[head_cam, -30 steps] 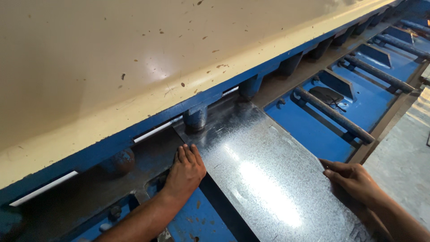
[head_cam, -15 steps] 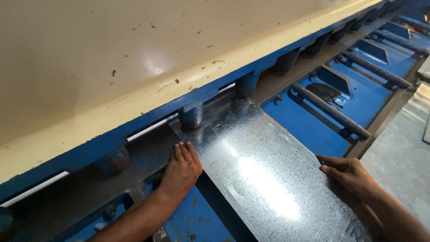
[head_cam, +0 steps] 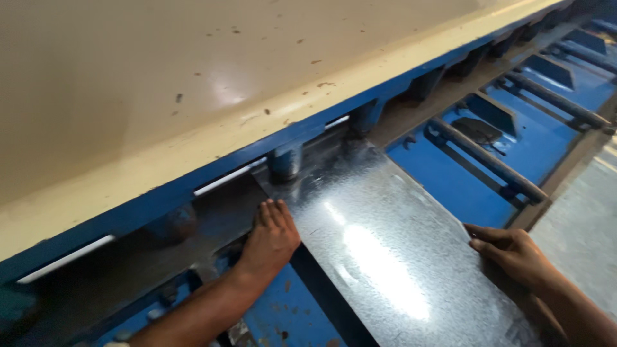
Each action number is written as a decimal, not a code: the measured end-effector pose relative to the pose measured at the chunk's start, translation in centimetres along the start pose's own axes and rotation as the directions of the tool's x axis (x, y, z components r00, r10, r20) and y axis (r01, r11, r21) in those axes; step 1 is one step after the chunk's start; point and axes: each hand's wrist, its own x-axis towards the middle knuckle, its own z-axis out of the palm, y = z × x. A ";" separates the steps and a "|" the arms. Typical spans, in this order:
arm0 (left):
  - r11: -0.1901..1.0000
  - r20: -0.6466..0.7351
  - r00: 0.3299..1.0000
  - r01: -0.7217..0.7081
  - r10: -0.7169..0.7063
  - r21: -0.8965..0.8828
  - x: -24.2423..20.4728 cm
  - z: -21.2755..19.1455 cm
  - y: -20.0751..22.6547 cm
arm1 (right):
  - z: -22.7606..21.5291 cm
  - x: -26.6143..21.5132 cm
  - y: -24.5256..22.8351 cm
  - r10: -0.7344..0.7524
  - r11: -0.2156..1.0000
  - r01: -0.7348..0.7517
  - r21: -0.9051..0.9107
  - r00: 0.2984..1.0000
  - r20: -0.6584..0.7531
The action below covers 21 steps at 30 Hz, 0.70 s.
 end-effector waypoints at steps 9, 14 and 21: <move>1.000 0.011 1.000 0.018 -0.018 0.010 -0.3 -0.4 -0.1 | 1.0 2.9 3.0 0.034 0.998 -0.035 -0.042 0.999 -0.017; 1.000 0.025 1.000 0.004 -0.004 0.013 -0.4 -0.2 0.1 | 1.1 3.6 4.2 0.003 0.999 -0.003 -0.032 1.000 -0.008; 1.000 0.081 0.997 0.000 0.001 -0.004 -1.1 -1.9 0.4 | 1.0 2.7 3.2 0.027 0.997 -0.027 -0.077 1.000 -0.010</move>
